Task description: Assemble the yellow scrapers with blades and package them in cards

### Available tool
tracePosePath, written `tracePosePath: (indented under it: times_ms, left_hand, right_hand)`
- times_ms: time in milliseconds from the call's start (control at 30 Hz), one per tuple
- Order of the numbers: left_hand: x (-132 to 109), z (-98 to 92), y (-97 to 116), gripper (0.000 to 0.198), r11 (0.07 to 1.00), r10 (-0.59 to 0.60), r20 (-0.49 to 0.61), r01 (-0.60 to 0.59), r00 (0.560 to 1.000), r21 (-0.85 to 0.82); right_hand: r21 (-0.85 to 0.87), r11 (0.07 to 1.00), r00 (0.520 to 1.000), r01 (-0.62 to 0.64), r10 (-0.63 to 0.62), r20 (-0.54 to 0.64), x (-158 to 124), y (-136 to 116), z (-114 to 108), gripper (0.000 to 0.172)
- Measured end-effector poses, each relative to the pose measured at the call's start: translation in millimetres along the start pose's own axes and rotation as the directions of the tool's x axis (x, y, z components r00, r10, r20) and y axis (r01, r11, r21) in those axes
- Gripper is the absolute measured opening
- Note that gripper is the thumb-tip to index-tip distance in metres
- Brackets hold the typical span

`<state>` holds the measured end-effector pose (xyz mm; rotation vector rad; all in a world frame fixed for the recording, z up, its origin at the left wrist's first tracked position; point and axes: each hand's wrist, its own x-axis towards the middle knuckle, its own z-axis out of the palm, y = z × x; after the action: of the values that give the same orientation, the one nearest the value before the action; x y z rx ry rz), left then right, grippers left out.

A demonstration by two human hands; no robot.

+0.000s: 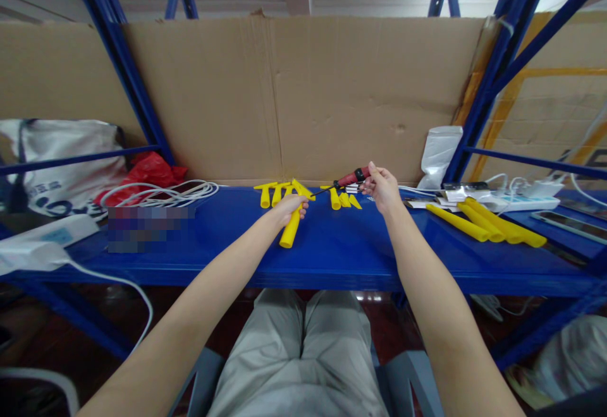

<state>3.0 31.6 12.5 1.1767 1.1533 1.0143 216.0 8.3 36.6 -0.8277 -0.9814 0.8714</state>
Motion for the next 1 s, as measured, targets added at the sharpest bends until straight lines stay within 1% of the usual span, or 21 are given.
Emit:
tracePosePath:
  times_ms: [167,467,633,767,900,1000]
  left_hand:
    - [-0.8,-0.1,0.2,0.018,1.0,-0.003,-0.004,0.003,1.0,0.001]
    - [-0.3,-0.4,-0.2,0.02,1.0,-0.001,0.001,0.001,1.0,-0.003]
    - [0.5,-0.9,-0.7,0.018,1.0,-0.003,0.001,0.003,1.0,-0.01]
    - [0.9,-1.2,-0.8,0.02,0.999,0.011,0.022,-0.01,1.0,-0.032]
    - [0.9,-1.2,-0.4,0.021,0.999,0.024,0.029,-0.023,0.999,-0.04]
    - [0.7,-1.2,0.0,0.021,0.999,0.022,0.02,-0.021,1.0,-0.041]
  right_hand:
    - [0.009,1.0,0.999,-0.013,0.014,-0.041,-0.5,-0.6,1.6,0.035]
    - [0.024,0.999,0.997,-0.027,0.028,-0.068,-1.4,-2.1,4.0,0.032]
    - [0.041,0.999,0.992,-0.024,0.029,-0.121,-0.4,0.4,6.3,0.027]
    - [0.071,0.997,0.981,0.041,-0.026,-0.194,0.9,3.0,7.7,0.024]
    - [0.059,0.99,0.959,0.13,-0.111,-0.262,2.9,2.5,5.4,0.029]
    - [0.021,0.988,0.952,0.151,-0.139,-0.274,4.0,2.5,3.4,0.031]
